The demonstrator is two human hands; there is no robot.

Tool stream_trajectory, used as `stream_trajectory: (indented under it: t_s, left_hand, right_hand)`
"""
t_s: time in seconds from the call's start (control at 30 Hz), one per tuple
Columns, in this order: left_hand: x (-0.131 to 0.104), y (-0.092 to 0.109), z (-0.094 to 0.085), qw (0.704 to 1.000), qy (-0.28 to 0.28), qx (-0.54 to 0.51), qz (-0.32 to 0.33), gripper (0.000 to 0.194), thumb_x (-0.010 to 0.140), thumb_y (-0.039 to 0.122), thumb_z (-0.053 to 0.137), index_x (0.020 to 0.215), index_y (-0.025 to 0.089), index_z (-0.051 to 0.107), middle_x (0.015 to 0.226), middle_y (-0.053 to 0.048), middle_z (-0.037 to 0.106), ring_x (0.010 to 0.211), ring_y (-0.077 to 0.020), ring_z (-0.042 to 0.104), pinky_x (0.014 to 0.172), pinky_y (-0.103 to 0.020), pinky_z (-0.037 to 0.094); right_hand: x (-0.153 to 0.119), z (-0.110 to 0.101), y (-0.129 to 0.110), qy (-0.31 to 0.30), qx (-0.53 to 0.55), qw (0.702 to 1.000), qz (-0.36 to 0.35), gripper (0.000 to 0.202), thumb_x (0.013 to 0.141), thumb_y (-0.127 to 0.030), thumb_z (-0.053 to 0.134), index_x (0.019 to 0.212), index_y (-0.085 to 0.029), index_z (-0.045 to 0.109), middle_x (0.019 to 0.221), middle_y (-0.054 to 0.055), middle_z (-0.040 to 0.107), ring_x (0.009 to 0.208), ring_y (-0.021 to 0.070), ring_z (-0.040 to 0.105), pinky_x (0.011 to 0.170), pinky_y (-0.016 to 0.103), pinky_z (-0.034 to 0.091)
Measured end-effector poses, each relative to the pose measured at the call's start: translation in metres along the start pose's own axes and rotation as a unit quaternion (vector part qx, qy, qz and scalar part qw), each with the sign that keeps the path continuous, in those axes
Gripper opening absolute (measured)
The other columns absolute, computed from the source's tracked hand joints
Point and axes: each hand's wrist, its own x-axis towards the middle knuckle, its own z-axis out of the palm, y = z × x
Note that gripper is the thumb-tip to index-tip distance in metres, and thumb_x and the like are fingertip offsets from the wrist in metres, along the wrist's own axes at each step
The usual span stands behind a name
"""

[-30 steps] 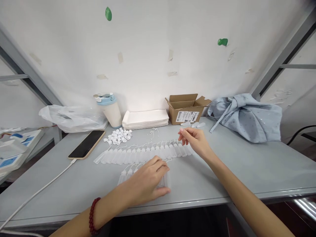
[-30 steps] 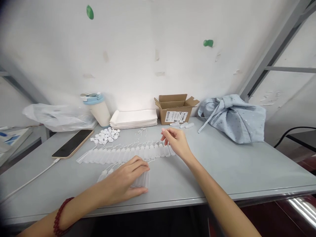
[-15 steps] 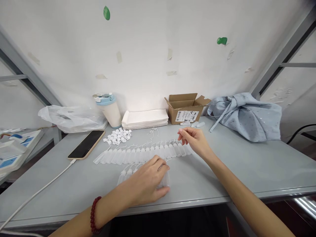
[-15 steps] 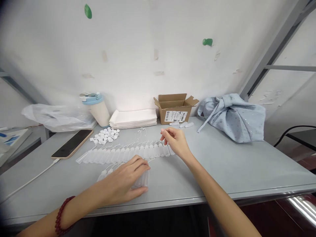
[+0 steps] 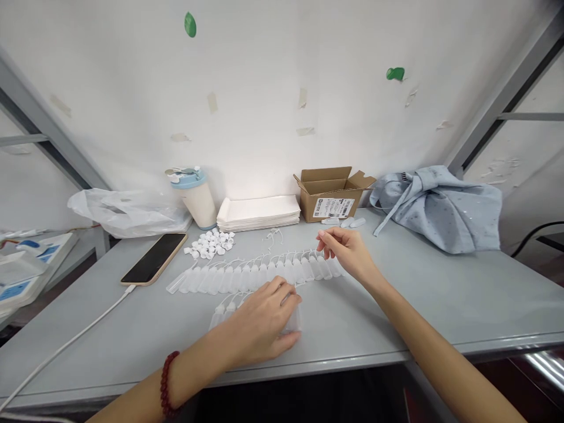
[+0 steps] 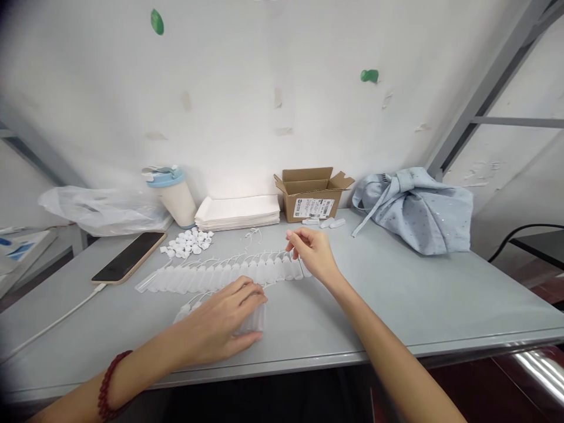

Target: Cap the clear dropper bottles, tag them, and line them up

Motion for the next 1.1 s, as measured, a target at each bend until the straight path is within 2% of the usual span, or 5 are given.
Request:
stream_trajectory:
  t_s: [0.27, 0.43, 0.67, 0.83, 1.1]
  left_hand:
    - [-0.002, 0.0, -0.003, 1.0, -0.027, -0.002, -0.006, 0.027, 0.082, 0.032, 0.059, 0.103, 0.016, 0.053, 0.102, -0.01, 0.057, 0.099, -0.0265, 0.049, 0.079, -0.039, 0.046]
    - [0.003, -0.01, -0.015, 0.999, -0.005, -0.021, -0.025, 0.03, 0.085, 0.036, 0.056, 0.107, 0.016, 0.054, 0.104, -0.01, 0.059, 0.1, -0.0249, 0.049, 0.083, -0.039, 0.047]
    - [0.03, -0.081, -0.025, 0.987, 0.067, 0.001, -0.148, 0.023, 0.089, 0.024, 0.038, 0.092, 0.016, 0.059, 0.093, -0.009, 0.065, 0.093, -0.0251, 0.056, 0.078, -0.04, 0.048]
    - [0.061, -0.132, -0.022, 0.973, 0.025, 0.007, -0.228, 0.022, 0.077, 0.014, 0.041, 0.072, 0.015, 0.063, 0.078, -0.009, 0.067, 0.081, -0.0236, 0.06, 0.074, -0.032, 0.045]
    - [0.088, -0.15, -0.004, 0.965, 0.004, -0.059, -0.254, 0.015, 0.063, 0.012, 0.05, 0.063, 0.013, 0.065, 0.063, -0.007, 0.065, 0.068, -0.0184, 0.058, 0.064, -0.026, 0.04]
  right_hand:
    - [0.006, -0.003, 0.005, 0.027, -0.036, 0.999, -0.01, 0.036, 0.08, -0.05, 0.054, 0.071, -0.017, 0.062, 0.064, 0.004, 0.065, 0.052, 0.0127, 0.053, 0.052, 0.027, 0.042]
    - [0.022, -0.015, 0.025, 0.088, -0.146, 0.984, -0.047, 0.027, 0.083, -0.04, 0.05, 0.079, -0.017, 0.064, 0.075, 0.006, 0.069, 0.07, 0.0191, 0.061, 0.061, 0.03, 0.045]
    - [0.052, -0.052, 0.066, 0.054, -0.439, 0.896, -0.045, 0.034, 0.088, -0.016, 0.034, 0.103, -0.013, 0.065, 0.108, 0.014, 0.066, 0.101, 0.0261, 0.058, 0.087, 0.039, 0.041]
    - [0.058, -0.066, 0.093, 0.045, -0.496, 0.867, -0.007, 0.047, 0.082, -0.007, 0.036, 0.125, -0.016, 0.053, 0.139, 0.014, 0.047, 0.126, 0.0394, 0.036, 0.088, 0.056, 0.04]
    - [0.065, -0.076, 0.113, 0.014, -0.54, 0.841, -0.015, 0.062, 0.071, 0.003, 0.036, 0.129, -0.012, 0.048, 0.14, 0.012, 0.045, 0.128, 0.0323, 0.037, 0.095, 0.049, 0.04]
